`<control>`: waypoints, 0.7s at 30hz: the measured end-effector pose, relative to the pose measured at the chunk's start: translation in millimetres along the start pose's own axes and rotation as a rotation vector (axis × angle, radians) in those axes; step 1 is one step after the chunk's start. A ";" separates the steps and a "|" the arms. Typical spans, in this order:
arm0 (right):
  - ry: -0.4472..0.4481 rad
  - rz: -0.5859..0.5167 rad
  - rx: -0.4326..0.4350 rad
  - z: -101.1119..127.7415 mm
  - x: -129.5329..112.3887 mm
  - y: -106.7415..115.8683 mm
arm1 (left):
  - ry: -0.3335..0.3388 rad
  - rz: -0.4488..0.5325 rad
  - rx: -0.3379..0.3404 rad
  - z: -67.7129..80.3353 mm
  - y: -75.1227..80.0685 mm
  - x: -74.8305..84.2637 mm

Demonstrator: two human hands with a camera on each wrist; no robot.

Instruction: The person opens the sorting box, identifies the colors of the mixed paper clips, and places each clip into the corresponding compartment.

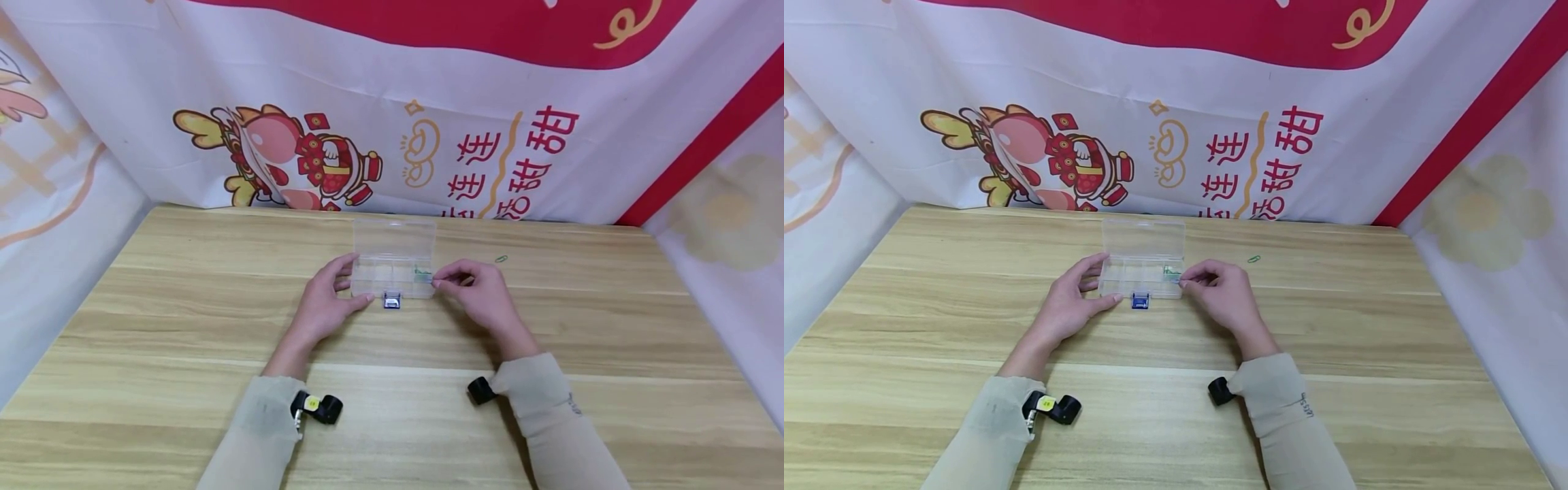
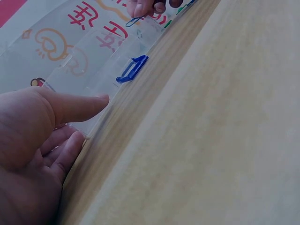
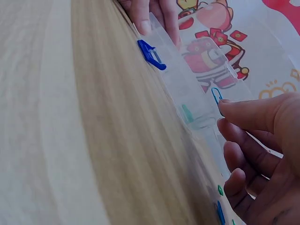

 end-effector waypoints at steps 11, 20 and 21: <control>-0.020 0.014 -0.010 1.6 -0.3 -5.5 | 0.006 -0.015 0.001 0.5 -0.3 0.5; -0.016 0.025 -0.012 0.9 0.9 -6.5 | -0.011 -0.007 0.001 1.2 -0.2 0.5; -0.015 0.026 -0.012 0.9 0.9 -6.5 | -0.011 -0.007 0.001 1.2 -0.3 0.4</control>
Point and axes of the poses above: each hand's wrist, its own z-axis away from the middle knuckle, its own y-axis out of the back of the hand, x = y × z, the point moved 6 cm from there along -z, towards the middle knuckle, and after that the axes turned 2 degrees about y, right-handed, at the moved point
